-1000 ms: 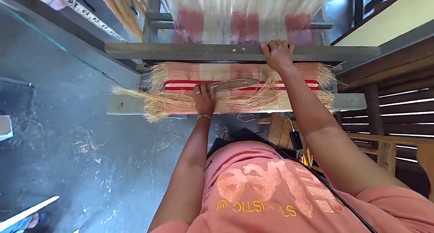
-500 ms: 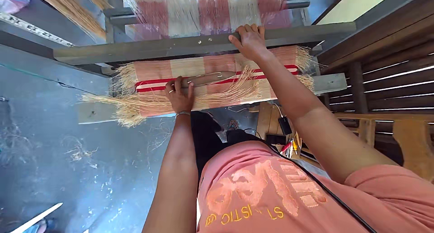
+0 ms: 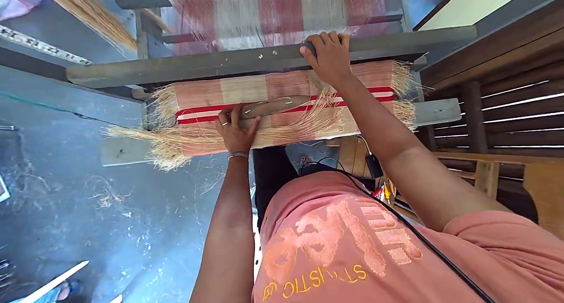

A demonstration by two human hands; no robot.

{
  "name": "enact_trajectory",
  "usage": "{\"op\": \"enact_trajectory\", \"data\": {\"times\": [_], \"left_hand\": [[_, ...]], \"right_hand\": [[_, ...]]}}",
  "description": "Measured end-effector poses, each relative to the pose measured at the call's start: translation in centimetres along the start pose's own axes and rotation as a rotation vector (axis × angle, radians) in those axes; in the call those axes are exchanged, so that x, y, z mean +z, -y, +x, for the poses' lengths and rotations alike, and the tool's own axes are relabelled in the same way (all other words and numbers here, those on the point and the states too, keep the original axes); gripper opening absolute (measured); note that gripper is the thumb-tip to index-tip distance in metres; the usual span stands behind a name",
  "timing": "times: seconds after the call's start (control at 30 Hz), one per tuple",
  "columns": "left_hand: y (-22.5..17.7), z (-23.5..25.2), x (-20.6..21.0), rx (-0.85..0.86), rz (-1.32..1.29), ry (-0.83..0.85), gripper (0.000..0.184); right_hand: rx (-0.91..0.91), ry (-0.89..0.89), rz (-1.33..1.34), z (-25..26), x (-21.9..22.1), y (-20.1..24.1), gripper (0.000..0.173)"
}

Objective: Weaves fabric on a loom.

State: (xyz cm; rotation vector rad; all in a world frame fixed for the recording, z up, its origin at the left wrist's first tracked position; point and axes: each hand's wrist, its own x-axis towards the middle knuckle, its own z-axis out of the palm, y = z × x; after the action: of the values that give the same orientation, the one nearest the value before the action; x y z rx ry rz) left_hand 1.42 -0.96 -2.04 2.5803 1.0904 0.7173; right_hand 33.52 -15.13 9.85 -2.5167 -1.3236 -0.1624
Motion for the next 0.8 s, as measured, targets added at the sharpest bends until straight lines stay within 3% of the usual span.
{"op": "enact_trajectory", "data": {"times": [0.3, 0.53, 0.7, 0.8], "left_hand": [[0.0, -0.2, 0.3, -0.034, 0.028, -0.012, 0.077], [-0.1, 0.0, -0.2, -0.025, 0.022, 0.004, 0.076], [-0.1, -0.1, 0.0, -0.039, 0.028, -0.004, 0.075], [-0.3, 0.0, -0.1, -0.033, 0.018, -0.013, 0.076]], "right_hand": [[0.028, 0.150, 0.059, 6.5, -0.6, -1.7, 0.065], [0.052, 0.148, 0.065, -0.1, -1.5, 0.2, 0.066], [0.013, 0.215, 0.137, 0.1, -2.0, -0.6, 0.062], [-0.083, 0.015, 0.424, -1.9, -2.6, -2.3, 0.044]]}}
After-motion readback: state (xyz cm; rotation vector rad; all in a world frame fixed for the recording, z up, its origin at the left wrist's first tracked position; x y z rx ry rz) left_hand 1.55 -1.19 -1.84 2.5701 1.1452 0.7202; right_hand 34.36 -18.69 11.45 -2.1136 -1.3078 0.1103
